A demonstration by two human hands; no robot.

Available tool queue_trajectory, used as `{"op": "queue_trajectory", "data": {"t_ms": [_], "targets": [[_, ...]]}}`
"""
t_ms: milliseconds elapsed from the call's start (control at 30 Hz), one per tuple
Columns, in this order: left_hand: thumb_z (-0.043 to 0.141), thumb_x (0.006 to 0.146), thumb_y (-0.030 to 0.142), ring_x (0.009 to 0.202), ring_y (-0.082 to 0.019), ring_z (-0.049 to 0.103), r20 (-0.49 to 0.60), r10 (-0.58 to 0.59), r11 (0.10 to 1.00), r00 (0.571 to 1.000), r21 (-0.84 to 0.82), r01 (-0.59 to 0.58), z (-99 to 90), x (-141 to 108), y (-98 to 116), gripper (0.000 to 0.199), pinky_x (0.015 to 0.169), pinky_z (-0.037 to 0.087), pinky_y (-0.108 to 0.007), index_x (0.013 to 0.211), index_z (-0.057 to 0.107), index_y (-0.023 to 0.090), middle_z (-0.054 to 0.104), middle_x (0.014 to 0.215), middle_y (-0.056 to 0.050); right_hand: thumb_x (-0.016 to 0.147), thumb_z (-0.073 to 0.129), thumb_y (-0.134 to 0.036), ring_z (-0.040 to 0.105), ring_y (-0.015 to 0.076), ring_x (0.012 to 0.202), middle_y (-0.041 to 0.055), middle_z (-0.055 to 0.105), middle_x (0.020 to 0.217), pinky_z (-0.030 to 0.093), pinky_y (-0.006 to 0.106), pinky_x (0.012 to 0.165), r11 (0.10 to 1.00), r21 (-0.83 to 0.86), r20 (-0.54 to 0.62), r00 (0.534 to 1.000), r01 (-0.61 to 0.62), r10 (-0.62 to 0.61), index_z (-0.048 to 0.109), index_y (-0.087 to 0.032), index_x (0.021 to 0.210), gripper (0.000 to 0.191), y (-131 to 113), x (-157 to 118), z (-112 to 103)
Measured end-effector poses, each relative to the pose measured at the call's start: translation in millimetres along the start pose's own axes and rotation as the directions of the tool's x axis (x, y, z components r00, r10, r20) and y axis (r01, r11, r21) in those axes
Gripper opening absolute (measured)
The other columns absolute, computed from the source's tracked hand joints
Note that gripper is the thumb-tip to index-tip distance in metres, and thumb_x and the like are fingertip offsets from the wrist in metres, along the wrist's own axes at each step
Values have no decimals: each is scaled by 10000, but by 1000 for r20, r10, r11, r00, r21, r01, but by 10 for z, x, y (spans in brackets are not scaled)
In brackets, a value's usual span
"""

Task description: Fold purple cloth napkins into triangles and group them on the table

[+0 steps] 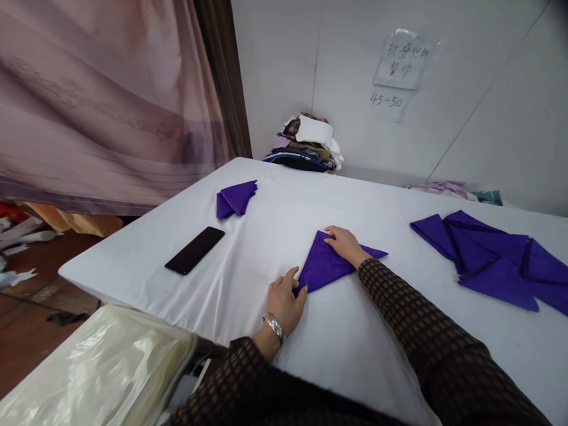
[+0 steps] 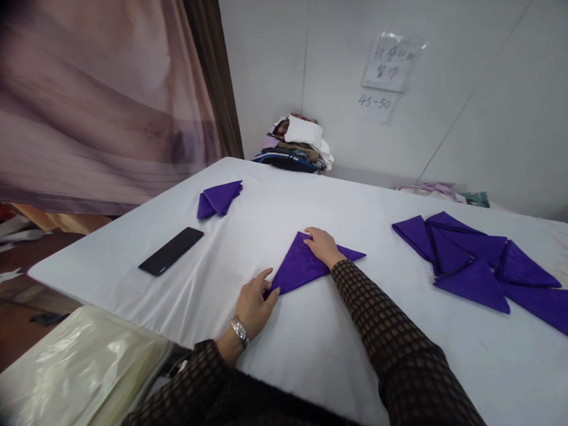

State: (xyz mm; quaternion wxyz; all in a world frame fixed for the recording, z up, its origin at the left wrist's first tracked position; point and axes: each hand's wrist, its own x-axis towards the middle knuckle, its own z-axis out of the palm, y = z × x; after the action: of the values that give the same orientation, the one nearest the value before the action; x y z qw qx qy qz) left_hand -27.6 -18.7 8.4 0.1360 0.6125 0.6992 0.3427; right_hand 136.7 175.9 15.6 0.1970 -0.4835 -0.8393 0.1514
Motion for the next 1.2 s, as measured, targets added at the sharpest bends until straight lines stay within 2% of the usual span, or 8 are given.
{"op": "queue_trajectory", "data": {"t_ms": [133, 500, 733, 867, 1033, 1200], "targets": [[589, 768, 211, 789, -180, 603, -12, 6, 1000, 1000, 8, -6, 9, 1, -12, 416, 821, 462, -376, 1178, 524, 211, 646, 767, 11, 805, 597, -243, 597, 193, 882, 47, 666, 943, 439, 307, 786, 1000, -2, -16, 1000, -27, 27, 612, -199, 1113, 312, 19, 3, 21], [563, 773, 210, 778, -179, 596, -1, 14, 1000, 1000, 13, -14, 0, 4, -7, 349, 804, 476, -387, 1121, 556, 198, 634, 752, 2, 826, 560, -253, 559, 198, 879, 58, 617, 950, 429, 321, 796, 1000, 20, -55, 998, 10, -9, 593, -180, 1126, 310, 77, -12, 77], [575, 766, 183, 761, -174, 606, -7, 11, 999, 1000, 46, -11, -9, 15, 5, 321, 786, 479, -366, 1085, 572, 211, 627, 725, 15, 852, 576, -310, 513, 239, 950, 99, 589, 965, 390, 335, 843, 999, -38, -76, 997, -23, 20, 594, -138, 1107, 308, 28, -52, 29], [579, 765, 169, 761, -176, 609, 9, 1, 998, 1000, 68, -1, -30, 24, 27, 306, 785, 476, -364, 1069, 576, 207, 625, 708, 20, 847, 586, -333, 511, 232, 939, 86, 593, 959, 381, 336, 843, 997, -37, -70, 996, -62, 59, 597, -149, 1097, 311, 30, -35, 21], [560, 789, 178, 785, -186, 614, 56, -3, 993, 998, 114, -4, -55, 30, 59, 286, 769, 470, -350, 1075, 568, 191, 640, 726, 5, 809, 626, -348, 533, 204, 882, 61, 604, 916, 399, 309, 794, 992, -4, -45, 991, -128, 127, 611, -160, 1072, 324, 47, 28, 14], [547, 810, 219, 815, -212, 621, 203, -18, 965, 979, 261, -36, -207, 84, 53, 292, 774, 461, -366, 1098, 567, 174, 660, 754, -19, 771, 661, -347, 551, 191, 832, 51, 617, 888, 414, 293, 741, 985, 22, -31, 985, -172, 172, 629, -166, 1041, 327, 41, 82, 6]]}}
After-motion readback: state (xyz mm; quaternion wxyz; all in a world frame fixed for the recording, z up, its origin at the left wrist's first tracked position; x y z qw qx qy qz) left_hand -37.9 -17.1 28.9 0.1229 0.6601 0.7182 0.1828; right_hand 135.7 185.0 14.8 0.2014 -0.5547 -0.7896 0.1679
